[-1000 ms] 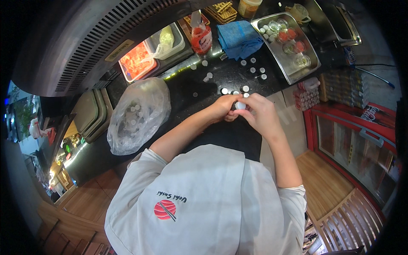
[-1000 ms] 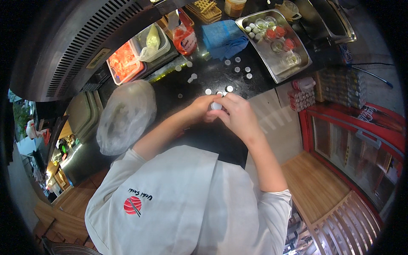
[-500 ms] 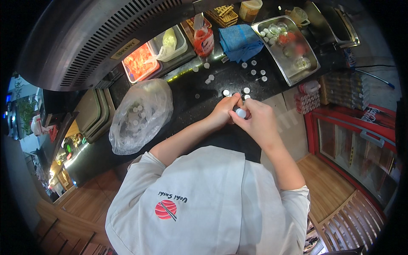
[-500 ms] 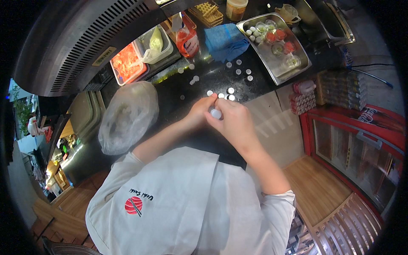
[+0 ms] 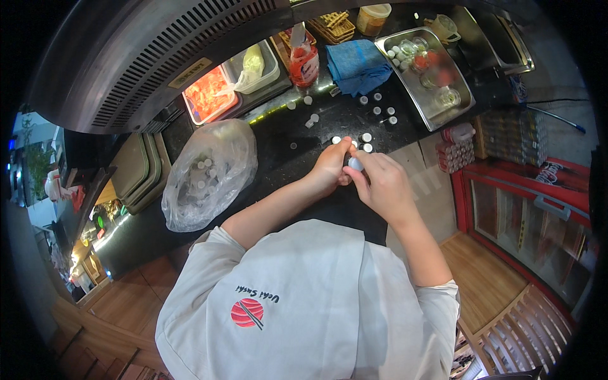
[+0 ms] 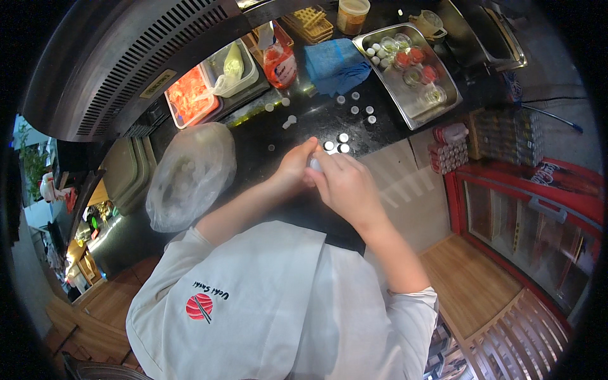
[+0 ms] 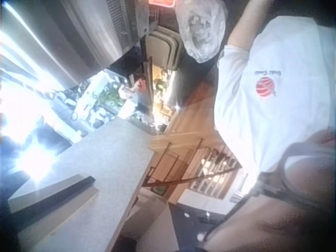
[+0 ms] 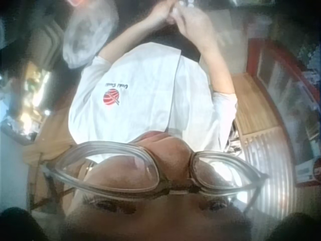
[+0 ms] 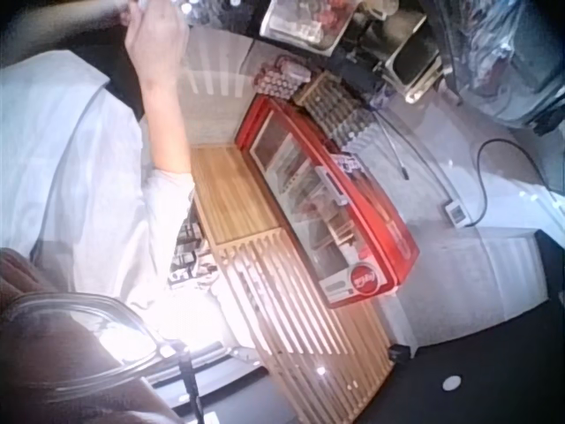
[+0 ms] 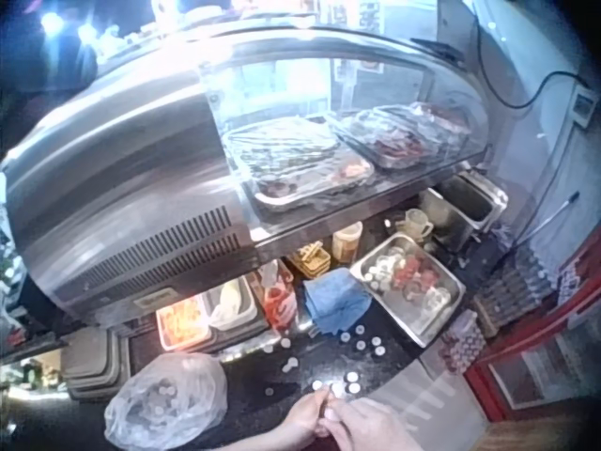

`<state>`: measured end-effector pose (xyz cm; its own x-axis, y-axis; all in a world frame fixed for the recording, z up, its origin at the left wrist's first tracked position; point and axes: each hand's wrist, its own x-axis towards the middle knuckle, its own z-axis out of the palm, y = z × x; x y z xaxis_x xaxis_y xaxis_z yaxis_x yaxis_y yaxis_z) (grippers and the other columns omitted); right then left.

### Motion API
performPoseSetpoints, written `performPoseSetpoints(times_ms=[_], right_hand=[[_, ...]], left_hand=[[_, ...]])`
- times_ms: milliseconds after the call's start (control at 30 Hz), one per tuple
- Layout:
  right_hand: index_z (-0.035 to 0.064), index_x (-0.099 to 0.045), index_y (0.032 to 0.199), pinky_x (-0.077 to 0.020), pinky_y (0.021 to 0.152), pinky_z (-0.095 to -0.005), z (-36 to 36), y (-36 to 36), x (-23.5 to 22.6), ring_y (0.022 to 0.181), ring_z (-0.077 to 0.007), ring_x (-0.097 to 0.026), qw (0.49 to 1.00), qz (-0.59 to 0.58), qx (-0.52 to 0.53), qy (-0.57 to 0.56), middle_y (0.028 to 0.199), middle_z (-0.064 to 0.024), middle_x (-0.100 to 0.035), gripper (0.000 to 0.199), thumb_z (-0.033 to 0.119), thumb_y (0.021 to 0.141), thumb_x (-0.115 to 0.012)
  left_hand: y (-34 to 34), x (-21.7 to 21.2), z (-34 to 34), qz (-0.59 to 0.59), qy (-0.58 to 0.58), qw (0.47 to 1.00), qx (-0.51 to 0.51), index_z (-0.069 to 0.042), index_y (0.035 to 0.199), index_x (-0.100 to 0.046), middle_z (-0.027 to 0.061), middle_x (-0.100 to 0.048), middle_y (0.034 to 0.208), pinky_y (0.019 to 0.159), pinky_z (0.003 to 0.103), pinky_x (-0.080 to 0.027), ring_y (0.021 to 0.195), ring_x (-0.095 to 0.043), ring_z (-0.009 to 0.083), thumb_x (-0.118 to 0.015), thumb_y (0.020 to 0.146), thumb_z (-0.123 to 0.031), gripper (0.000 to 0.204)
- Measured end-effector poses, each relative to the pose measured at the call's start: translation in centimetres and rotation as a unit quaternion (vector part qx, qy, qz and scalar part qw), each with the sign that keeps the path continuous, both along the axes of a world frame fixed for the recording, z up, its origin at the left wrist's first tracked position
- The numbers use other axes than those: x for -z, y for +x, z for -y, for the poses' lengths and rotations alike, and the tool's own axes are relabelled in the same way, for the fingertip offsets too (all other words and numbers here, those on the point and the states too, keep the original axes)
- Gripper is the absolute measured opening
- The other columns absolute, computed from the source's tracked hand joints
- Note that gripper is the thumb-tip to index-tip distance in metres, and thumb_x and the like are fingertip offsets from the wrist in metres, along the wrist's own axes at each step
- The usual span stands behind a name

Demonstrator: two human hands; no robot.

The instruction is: The person repeatedly picks up small white and black plastic caps from a countertop, aligns them, and presses them together by hand. The person handles the caps one at a time, occasionally placing assembled pairs back on the counter.

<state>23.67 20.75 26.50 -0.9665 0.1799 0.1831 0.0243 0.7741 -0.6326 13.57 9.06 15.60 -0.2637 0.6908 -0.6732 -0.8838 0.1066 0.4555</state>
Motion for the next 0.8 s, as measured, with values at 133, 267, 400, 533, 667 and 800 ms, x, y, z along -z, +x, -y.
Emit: performPoseSetpoints(times_ms=[133,267,400,533,667,800], right_hand=[[0.0014,-0.068,0.106,-0.0523,0.062,-0.0405,0.6,0.1,1.4,0.067,-0.0285,-0.065,0.996,0.009,0.078,-0.042,0.077,-0.0120,-0.066,0.029,0.019,0.087,-0.080],[0.0023,-0.069,0.107,-0.0520,0.063,-0.0396,-0.2,0.3,1.7,0.067,-0.0278,-0.065,0.994,0.061,0.074,-0.045,0.078,-0.0112,-0.066,0.033,0.019,0.083,-0.083],[0.0024,-0.069,0.107,-0.0518,0.067,-0.0405,-2.2,-0.1,-0.8,0.074,-0.0309,-0.065,0.998,0.024,-0.060,-0.020,0.082,-0.0124,-0.064,0.031,0.015,0.082,-0.082],[0.0048,-0.067,0.108,-0.0525,0.074,-0.0445,-3.0,0.1,-0.9,0.083,-0.0355,-0.065,0.993,0.050,-0.109,-0.010,0.088,-0.0149,-0.065,0.027,0.012,0.083,-0.077],[0.0048,-0.068,0.107,-0.0531,0.076,-0.0453,-2.7,0.1,-1.0,0.084,-0.0370,-0.065,0.996,0.041,-0.074,-0.041,0.088,-0.0159,-0.066,0.026,0.010,0.083,-0.077],[0.0027,-0.070,0.108,-0.0537,0.068,-0.0383,-2.6,0.5,-1.8,0.074,-0.0298,-0.065,0.996,-0.006,-0.010,-0.084,0.083,-0.0142,-0.066,0.027,0.009,0.082,-0.078]], left_hand=[[0.7,0.0,0.0,-0.044,0.032,0.998,-0.026,-0.011,0.095,-0.062,0.0017,-0.057,0.068,0.044,0.028,-0.034,0.051,-0.048,0.0114,-0.043,0.109,-0.044,0.040],[0.8,-0.3,-0.4,-0.050,0.013,0.998,0.033,-0.010,0.094,-0.060,-0.0005,-0.046,0.057,0.040,0.027,-0.025,0.042,-0.036,0.0094,-0.041,0.109,-0.044,0.042],[0.4,-0.8,-0.3,0.005,0.006,0.995,0.101,-0.009,0.092,-0.057,-0.0023,-0.039,0.052,0.038,0.027,-0.022,0.038,-0.031,0.0088,-0.041,0.109,-0.042,0.040],[0.2,-2.3,-0.2,0.023,-0.010,0.992,0.120,-0.011,0.090,-0.055,-0.0030,-0.038,0.052,0.037,0.027,-0.022,0.037,-0.031,0.0089,-0.039,0.109,-0.042,0.040],[0.6,-2.8,-0.8,-0.013,-0.032,0.998,0.059,-0.010,0.092,-0.056,-0.0026,-0.038,0.052,0.037,0.028,-0.024,0.037,-0.031,0.0093,-0.038,0.110,-0.044,0.042],[-0.8,-4.2,-0.1,-0.052,0.101,0.992,0.060,-0.008,0.101,-0.059,0.0013,-0.048,0.061,0.041,0.028,-0.031,0.045,-0.041,0.0103,-0.039,0.109,-0.047,0.045]])
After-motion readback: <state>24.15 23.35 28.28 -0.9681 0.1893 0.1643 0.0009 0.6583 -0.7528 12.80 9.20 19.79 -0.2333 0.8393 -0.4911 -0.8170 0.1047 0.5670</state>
